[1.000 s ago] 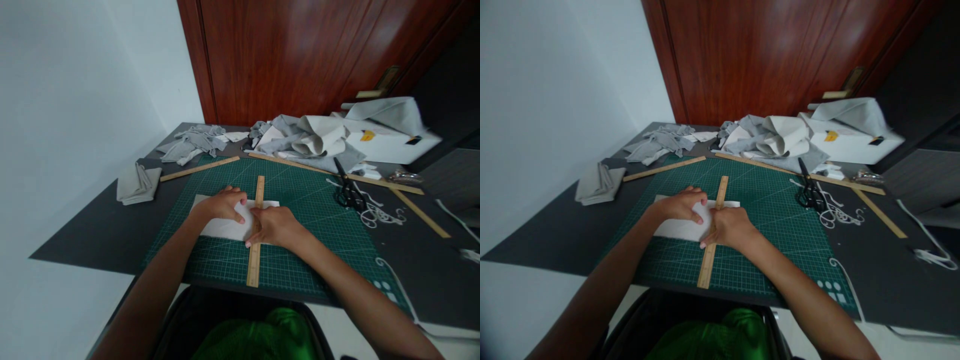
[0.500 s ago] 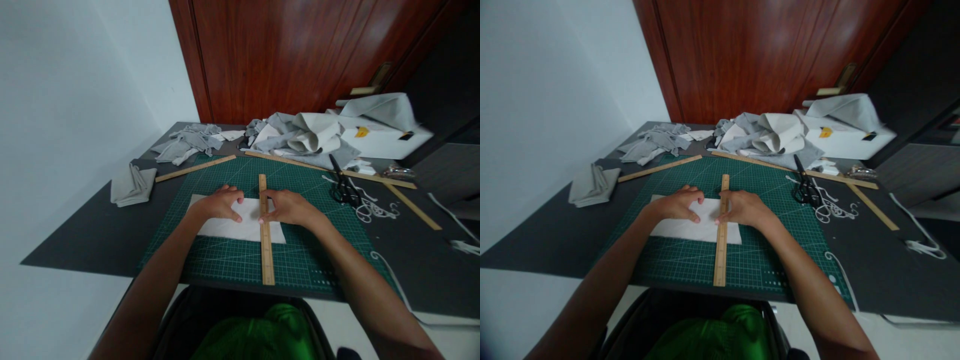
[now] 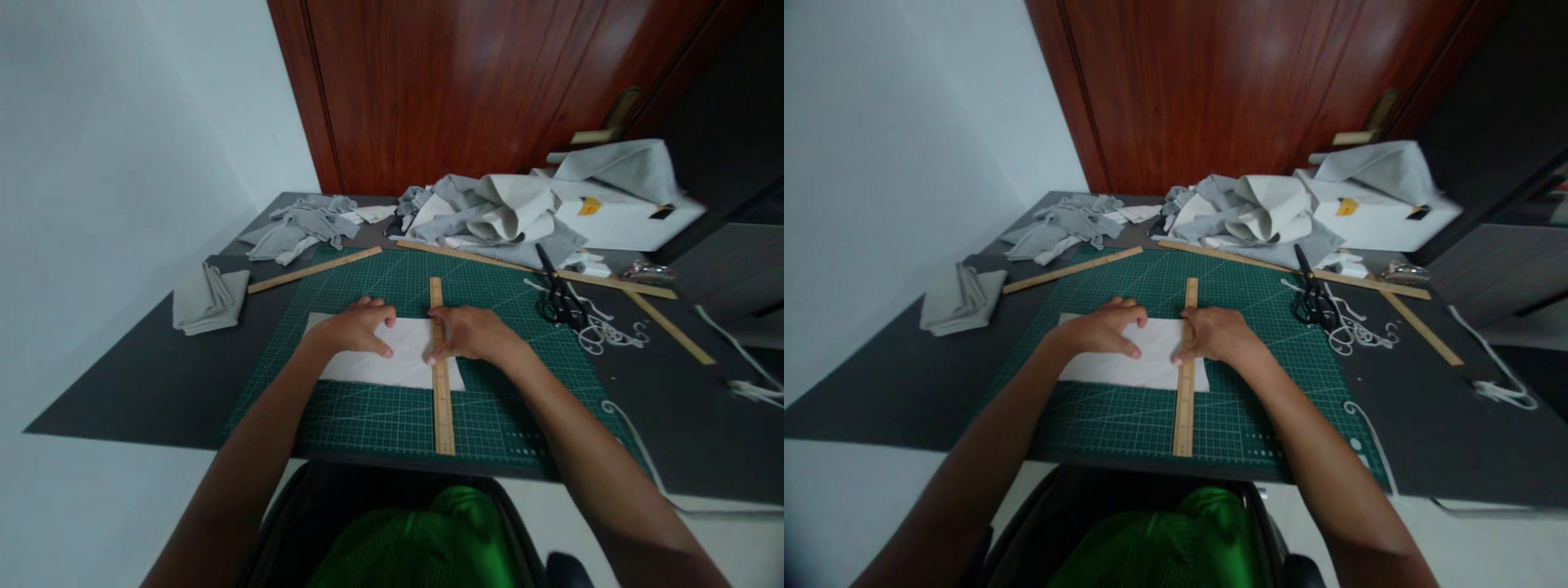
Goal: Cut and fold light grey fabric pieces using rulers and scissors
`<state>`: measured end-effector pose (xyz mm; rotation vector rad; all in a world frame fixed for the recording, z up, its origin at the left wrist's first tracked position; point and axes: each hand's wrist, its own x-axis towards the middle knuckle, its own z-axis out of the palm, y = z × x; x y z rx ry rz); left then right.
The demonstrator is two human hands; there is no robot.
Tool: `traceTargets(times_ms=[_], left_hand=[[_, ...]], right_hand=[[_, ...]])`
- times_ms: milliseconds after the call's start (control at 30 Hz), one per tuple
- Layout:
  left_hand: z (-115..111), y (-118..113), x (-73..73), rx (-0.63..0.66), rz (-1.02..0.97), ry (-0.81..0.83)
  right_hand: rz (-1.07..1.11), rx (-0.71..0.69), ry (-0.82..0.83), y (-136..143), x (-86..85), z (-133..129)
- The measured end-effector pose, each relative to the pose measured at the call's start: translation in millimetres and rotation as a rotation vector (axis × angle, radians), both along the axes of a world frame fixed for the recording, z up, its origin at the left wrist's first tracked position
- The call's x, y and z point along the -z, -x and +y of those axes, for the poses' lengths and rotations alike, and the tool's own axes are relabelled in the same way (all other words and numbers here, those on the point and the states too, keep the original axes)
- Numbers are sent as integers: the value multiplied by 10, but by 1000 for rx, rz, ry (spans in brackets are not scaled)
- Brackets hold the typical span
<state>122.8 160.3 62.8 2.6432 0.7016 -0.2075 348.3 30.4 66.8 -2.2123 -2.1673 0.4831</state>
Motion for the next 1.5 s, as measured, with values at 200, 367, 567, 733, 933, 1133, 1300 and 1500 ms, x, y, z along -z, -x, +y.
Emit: traceTargets(times_ms=[200,367,567,733,933,1133,1300,1500], left_hand=[[5,20,9,7,-21,-17],[-114,-61,31,-37,-163,-125],[-462,-351,118,87,-395,-172],[-523,-425,279,232,-312,-74],[-454,-415,379,248,-365,-75],[-468,-417,398,228,-406,-75],[-475,-401,381,229,-410,-118],[-483,-396,375,233,-398,-148]], right_hand=[[14,18,37,20,-3,2],[33,11,37,22,14,11],[31,-10,28,31,-8,2],[68,14,57,65,-44,2],[290,-109,5,-207,-34,21],[222,-19,-17,-534,-29,46],[185,-55,203,-510,91,111],[150,-48,231,-480,135,133]])
